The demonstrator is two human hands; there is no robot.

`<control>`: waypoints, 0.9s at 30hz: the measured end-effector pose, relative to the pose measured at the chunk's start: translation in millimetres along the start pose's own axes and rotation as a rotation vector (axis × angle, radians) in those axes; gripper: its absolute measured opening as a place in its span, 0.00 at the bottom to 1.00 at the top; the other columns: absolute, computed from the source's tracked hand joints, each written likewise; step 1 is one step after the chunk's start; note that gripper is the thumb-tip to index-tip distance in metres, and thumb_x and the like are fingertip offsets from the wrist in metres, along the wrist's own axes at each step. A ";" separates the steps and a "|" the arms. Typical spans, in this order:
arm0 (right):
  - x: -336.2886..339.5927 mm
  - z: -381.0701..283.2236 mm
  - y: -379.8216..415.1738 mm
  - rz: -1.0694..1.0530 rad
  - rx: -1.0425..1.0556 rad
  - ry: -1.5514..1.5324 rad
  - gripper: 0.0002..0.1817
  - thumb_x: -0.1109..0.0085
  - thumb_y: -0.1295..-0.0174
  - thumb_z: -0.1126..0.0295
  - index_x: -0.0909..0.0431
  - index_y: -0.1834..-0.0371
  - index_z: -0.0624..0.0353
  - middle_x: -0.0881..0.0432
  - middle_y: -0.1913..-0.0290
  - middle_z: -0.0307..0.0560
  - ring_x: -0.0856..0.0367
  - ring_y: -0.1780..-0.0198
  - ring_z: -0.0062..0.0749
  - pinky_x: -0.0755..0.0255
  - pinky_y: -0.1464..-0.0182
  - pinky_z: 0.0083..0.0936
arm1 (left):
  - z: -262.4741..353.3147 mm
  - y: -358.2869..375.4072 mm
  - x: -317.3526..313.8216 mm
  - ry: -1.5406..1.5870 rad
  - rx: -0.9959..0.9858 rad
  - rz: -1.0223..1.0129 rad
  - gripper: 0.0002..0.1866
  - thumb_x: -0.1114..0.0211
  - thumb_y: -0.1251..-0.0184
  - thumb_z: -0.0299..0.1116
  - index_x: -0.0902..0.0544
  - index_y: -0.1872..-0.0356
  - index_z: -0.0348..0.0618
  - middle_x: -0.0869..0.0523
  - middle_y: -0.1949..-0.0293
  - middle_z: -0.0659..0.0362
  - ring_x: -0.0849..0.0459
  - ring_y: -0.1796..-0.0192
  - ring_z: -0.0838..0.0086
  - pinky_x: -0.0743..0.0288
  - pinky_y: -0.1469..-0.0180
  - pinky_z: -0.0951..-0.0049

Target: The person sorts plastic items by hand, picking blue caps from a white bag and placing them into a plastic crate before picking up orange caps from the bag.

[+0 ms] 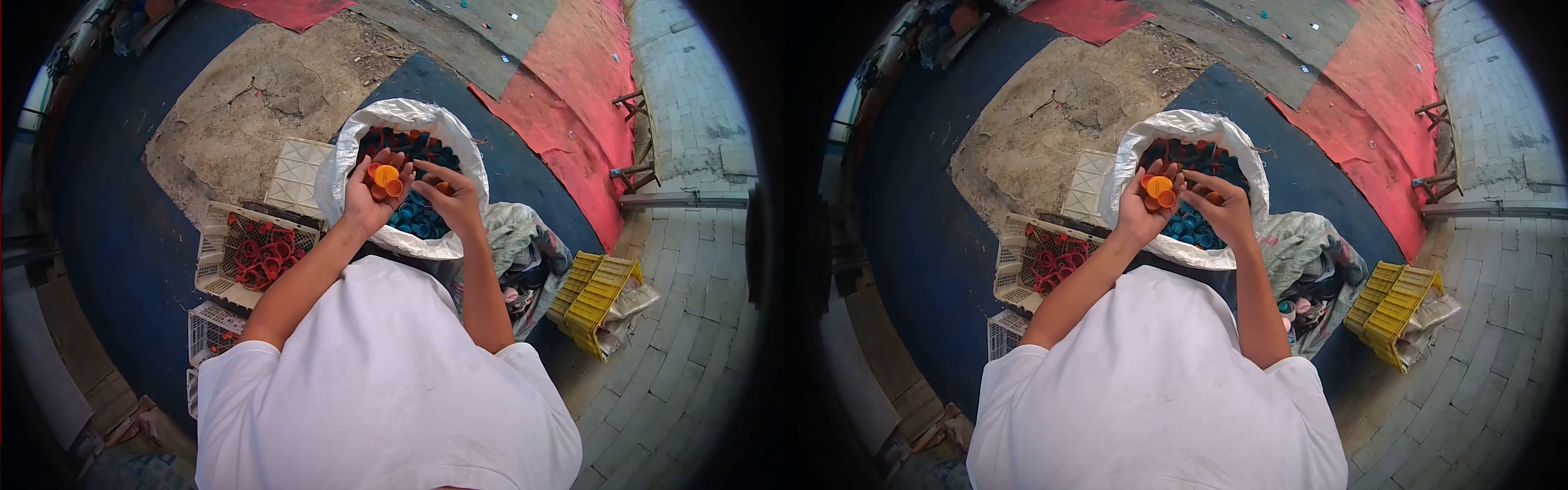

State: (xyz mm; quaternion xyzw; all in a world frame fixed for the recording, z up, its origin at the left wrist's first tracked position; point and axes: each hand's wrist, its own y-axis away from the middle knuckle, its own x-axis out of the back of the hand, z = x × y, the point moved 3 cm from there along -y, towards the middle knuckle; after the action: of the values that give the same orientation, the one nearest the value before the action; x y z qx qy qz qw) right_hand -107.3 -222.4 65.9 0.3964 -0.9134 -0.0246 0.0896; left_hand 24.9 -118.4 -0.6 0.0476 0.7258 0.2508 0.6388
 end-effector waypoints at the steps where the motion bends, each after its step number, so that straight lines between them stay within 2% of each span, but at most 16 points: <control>1: 4.1 1.6 -1.7 0.047 0.002 0.017 0.15 0.26 0.38 0.73 0.09 0.47 0.53 0.13 0.64 0.32 0.23 0.67 0.12 0.30 0.64 0.14 | -0.2 2.6 -1.8 0.019 0.004 0.003 0.21 0.53 0.15 0.48 0.20 0.39 0.46 0.17 0.37 0.50 0.18 0.35 0.52 0.21 0.32 0.50; 4: 15.9 14.8 -10.1 0.197 0.164 0.280 0.11 0.27 0.37 0.69 0.08 0.51 0.53 0.15 0.68 0.36 0.23 0.70 0.17 0.30 0.66 0.19 | 3.8 5.7 1.3 0.029 -0.008 0.000 0.20 0.53 0.15 0.47 0.21 0.39 0.47 0.17 0.38 0.51 0.19 0.35 0.51 0.22 0.32 0.47; 5: 18.4 20.9 -12.3 0.248 0.191 0.343 0.10 0.27 0.36 0.65 0.07 0.54 0.53 0.17 0.69 0.42 0.23 0.72 0.24 0.29 0.67 0.24 | 5.0 6.9 2.4 0.025 -0.011 0.006 0.20 0.53 0.15 0.47 0.21 0.39 0.46 0.17 0.38 0.51 0.19 0.35 0.51 0.22 0.32 0.47; 8: 25.2 41.6 -13.2 0.322 0.202 0.490 0.11 0.25 0.38 0.61 0.08 0.60 0.55 0.17 0.68 0.44 0.22 0.72 0.27 0.29 0.67 0.27 | 6.6 10.3 4.0 0.016 -0.017 0.019 0.20 0.53 0.15 0.46 0.21 0.39 0.45 0.18 0.37 0.50 0.19 0.34 0.51 0.22 0.32 0.47; 11: 25.0 42.0 -9.9 0.305 0.161 0.773 0.16 0.26 0.37 0.57 0.11 0.60 0.59 0.18 0.69 0.47 0.22 0.71 0.32 0.28 0.65 0.31 | 8.9 13.7 4.6 0.011 -0.027 0.021 0.20 0.53 0.15 0.46 0.21 0.39 0.45 0.18 0.37 0.50 0.19 0.34 0.50 0.22 0.32 0.47; 14: 28.7 61.0 -9.2 0.446 0.163 0.755 0.17 0.30 0.33 0.57 0.15 0.58 0.62 0.18 0.68 0.47 0.21 0.71 0.34 0.28 0.64 0.32 | 9.8 16.3 5.6 0.014 -0.033 0.015 0.20 0.53 0.15 0.45 0.21 0.39 0.44 0.18 0.37 0.50 0.19 0.34 0.50 0.22 0.32 0.47; 17: 31.8 61.7 -6.1 0.403 -0.023 0.419 0.16 0.37 0.29 0.60 0.17 0.54 0.65 0.18 0.65 0.48 0.19 0.67 0.34 0.26 0.62 0.30 | 11.4 17.8 6.2 0.023 -0.037 0.014 0.20 0.53 0.15 0.45 0.21 0.38 0.43 0.18 0.37 0.50 0.19 0.34 0.49 0.22 0.32 0.47; 20: 19.1 41.0 -2.0 0.291 -0.003 0.300 0.12 0.37 0.30 0.64 0.16 0.55 0.64 0.18 0.61 0.48 0.17 0.64 0.32 0.25 0.58 0.31 | 10.0 21.3 1.2 0.007 -0.053 0.040 0.21 0.53 0.15 0.46 0.22 0.38 0.43 0.18 0.37 0.50 0.20 0.34 0.49 0.23 0.31 0.48; 23: -14.5 -18.6 13.2 0.178 0.222 0.391 0.13 0.35 0.32 0.66 0.16 0.51 0.63 0.18 0.56 0.49 0.17 0.59 0.34 0.24 0.54 0.30 | 7.4 22.0 0.4 -0.009 -0.058 0.023 0.22 0.55 0.14 0.47 0.22 0.37 0.45 0.19 0.36 0.51 0.20 0.33 0.51 0.24 0.30 0.49; 25: -39.6 -27.9 18.1 0.084 0.361 0.335 0.15 0.35 0.33 0.66 0.16 0.47 0.61 0.20 0.52 0.51 0.17 0.57 0.36 0.23 0.53 0.29 | 7.9 18.3 8.0 0.003 -0.058 -0.019 0.23 0.56 0.14 0.48 0.22 0.36 0.46 0.19 0.35 0.51 0.20 0.33 0.53 0.25 0.29 0.51; 27: -59.7 -33.3 21.9 0.029 0.461 0.321 0.17 0.34 0.33 0.67 0.16 0.43 0.60 0.22 0.49 0.52 0.17 0.54 0.37 0.23 0.52 0.28 | 6.3 16.9 11.5 -0.075 -0.079 -0.073 0.23 0.59 0.14 0.48 0.23 0.35 0.47 0.21 0.32 0.50 0.24 0.29 0.56 0.31 0.25 0.53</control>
State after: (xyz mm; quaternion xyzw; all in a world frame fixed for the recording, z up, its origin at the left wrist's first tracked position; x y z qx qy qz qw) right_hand -77.0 -163.0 92.6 0.3921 -0.8746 0.2481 0.1407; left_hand 24.5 -97.3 -4.2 0.0053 0.6921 0.2541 0.6756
